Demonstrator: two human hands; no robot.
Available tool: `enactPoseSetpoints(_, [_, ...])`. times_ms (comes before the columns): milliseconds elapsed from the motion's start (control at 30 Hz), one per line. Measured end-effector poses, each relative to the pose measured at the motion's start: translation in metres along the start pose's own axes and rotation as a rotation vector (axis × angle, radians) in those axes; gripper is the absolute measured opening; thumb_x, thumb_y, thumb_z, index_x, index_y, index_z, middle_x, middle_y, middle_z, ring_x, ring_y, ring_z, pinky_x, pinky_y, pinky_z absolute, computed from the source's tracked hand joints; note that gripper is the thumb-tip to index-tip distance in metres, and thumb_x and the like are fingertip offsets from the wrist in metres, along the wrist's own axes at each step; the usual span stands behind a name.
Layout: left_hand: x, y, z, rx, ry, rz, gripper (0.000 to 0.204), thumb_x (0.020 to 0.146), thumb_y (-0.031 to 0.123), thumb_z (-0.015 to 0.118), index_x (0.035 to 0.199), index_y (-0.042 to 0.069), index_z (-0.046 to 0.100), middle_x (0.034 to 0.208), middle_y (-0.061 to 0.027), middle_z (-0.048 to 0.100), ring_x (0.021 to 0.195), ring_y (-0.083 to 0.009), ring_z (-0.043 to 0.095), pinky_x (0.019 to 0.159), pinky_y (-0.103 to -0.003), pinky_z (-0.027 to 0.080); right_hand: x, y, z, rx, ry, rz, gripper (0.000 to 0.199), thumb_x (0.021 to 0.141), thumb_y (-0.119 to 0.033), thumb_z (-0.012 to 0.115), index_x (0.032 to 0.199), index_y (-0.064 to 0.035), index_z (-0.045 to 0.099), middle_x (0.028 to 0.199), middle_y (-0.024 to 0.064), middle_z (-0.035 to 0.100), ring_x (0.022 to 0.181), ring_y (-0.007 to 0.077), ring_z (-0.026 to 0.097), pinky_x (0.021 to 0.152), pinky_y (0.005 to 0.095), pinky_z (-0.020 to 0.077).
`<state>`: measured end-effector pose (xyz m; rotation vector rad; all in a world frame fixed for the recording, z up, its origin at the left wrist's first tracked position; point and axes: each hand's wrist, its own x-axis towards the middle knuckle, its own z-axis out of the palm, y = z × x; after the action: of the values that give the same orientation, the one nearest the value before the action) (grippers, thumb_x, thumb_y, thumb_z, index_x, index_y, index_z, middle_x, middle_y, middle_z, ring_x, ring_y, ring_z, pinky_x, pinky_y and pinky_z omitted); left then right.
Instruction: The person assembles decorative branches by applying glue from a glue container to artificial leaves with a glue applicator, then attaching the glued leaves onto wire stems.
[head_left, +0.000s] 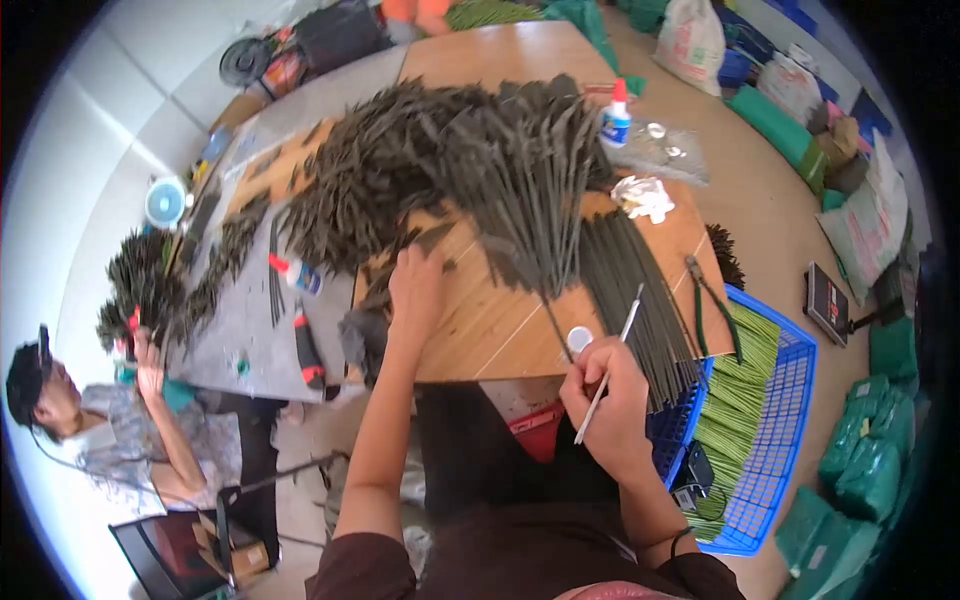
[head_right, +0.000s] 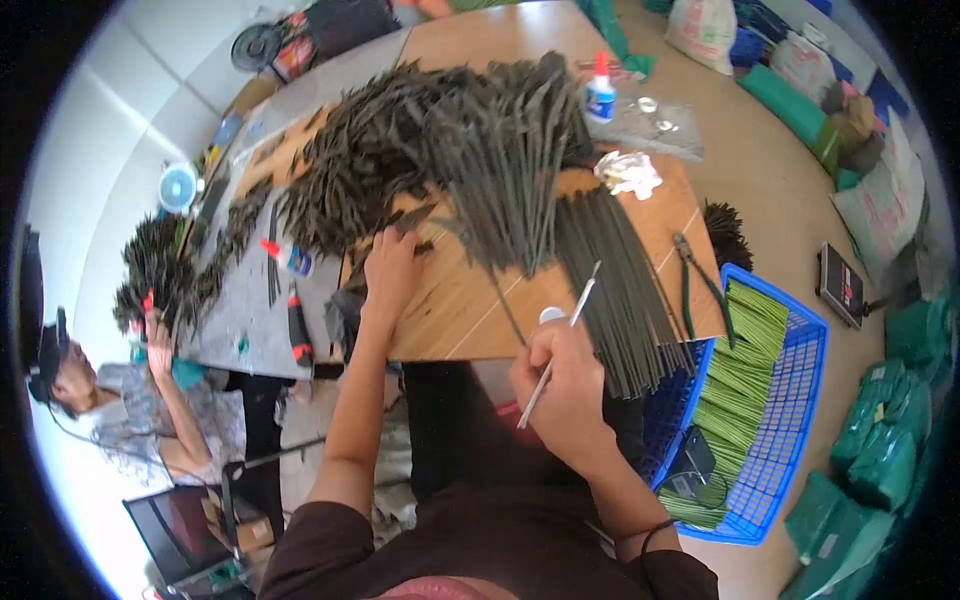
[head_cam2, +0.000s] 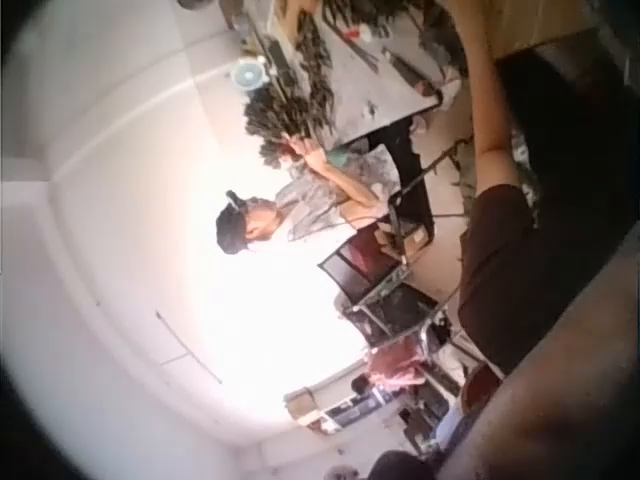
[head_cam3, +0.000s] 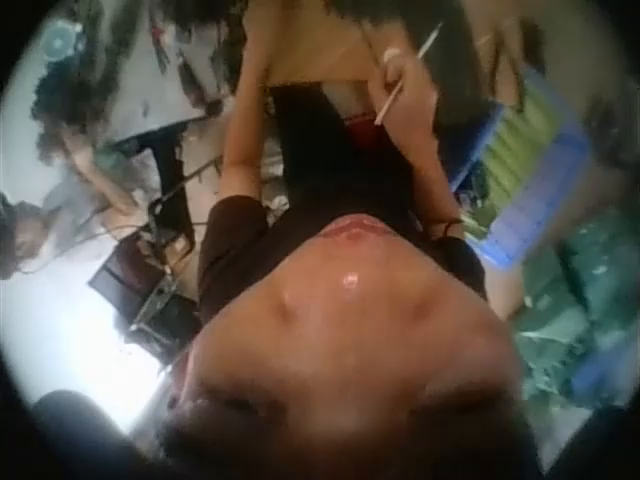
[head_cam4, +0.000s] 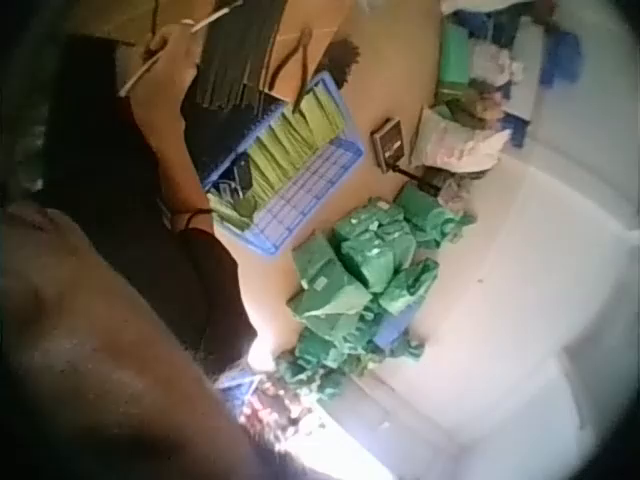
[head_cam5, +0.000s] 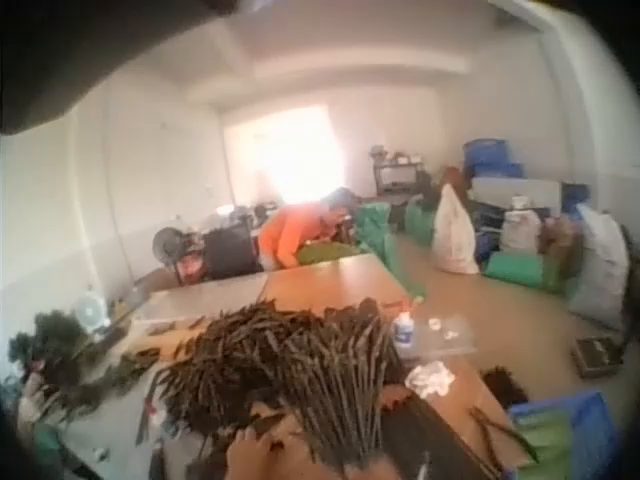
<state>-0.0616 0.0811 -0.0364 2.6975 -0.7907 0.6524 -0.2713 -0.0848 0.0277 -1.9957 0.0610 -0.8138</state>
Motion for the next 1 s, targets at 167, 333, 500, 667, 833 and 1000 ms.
enactPoseSetpoints(167, [0.006,0.009,0.004,0.01,-0.065,-0.007,0.01,0.068,0.01,0.062,0.074,0.005,0.057,0.078,-0.0112,0.051,0.081,-0.0294,0.051,0.065,-0.039,0.044,-0.005,0.006,-0.024,-0.007,0.034,-0.011,0.028,0.065,0.011,0.059,0.071,-0.0045,0.036,0.068,0.0092,0.047,0.055,0.0184,0.046,0.05,0.0257,0.0386])
enactPoseSetpoints(333, [0.021,0.006,-0.013,-0.312,-0.005,-0.096,0.006,0.068,0.006,0.061,0.073,0.004,0.057,0.075,-0.0114,0.055,0.074,-0.0291,0.055,0.062,-0.036,0.044,-0.006,0.013,-0.036,0.036,0.09,-0.002,0.026,0.065,0.009,0.059,0.073,-0.0046,0.039,0.066,0.01,0.044,0.052,0.0264,0.047,0.045,0.0326,0.0388])
enactPoseSetpoints(500, [0.035,-0.005,-0.021,-0.902,-0.054,-0.489,0.005,0.081,0.001,0.054,0.084,-0.002,0.052,0.075,-0.0099,0.058,0.058,-0.0158,0.06,0.049,-0.024,0.046,-0.01,0.02,-0.044,0.026,0.108,0.027,0.029,0.064,0.011,0.059,0.072,-0.0049,0.036,0.069,0.0091,0.048,0.055,0.0196,0.046,0.05,0.0268,0.0386])
enactPoseSetpoints(667, [0.037,-0.014,-0.025,-1.095,0.094,-0.534,0.008,0.085,0.002,0.051,0.09,-0.003,0.051,0.081,-0.0094,0.059,0.068,-0.0185,0.063,0.06,-0.025,0.052,-0.011,0.022,-0.049,0.055,0.136,0.021,0.027,0.064,0.01,0.058,0.072,-0.0042,0.037,0.068,0.0094,0.047,0.054,0.0224,0.046,0.048,0.0289,0.0392])
enactPoseSetpoints(833, [0.038,-0.007,-0.038,-1.324,0.114,-0.531,0.013,0.087,0.006,0.052,0.095,-0.004,0.054,0.084,-0.0098,0.059,0.081,-0.0235,0.063,0.07,-0.029,0.053,-0.012,0.023,-0.052,0.062,0.14,0.03,0.025,0.065,0.01,0.058,0.072,-0.0034,0.038,0.067,0.0098,0.045,0.053,0.0242,0.046,0.047,0.0305,0.0397])
enactPoseSetpoints(1000, [0.038,-0.009,-0.046,-1.542,0.143,-0.633,0.015,0.085,0.004,0.054,0.096,-0.005,0.054,0.087,-0.0118,0.061,0.081,-0.0253,0.063,0.071,-0.032,0.054,-0.013,0.022,-0.05,0.058,0.124,0.057,0.023,0.066,0.008,0.059,0.073,-0.0037,0.04,0.066,0.0095,0.044,0.052,0.0231,0.046,0.046,0.03,0.0388])
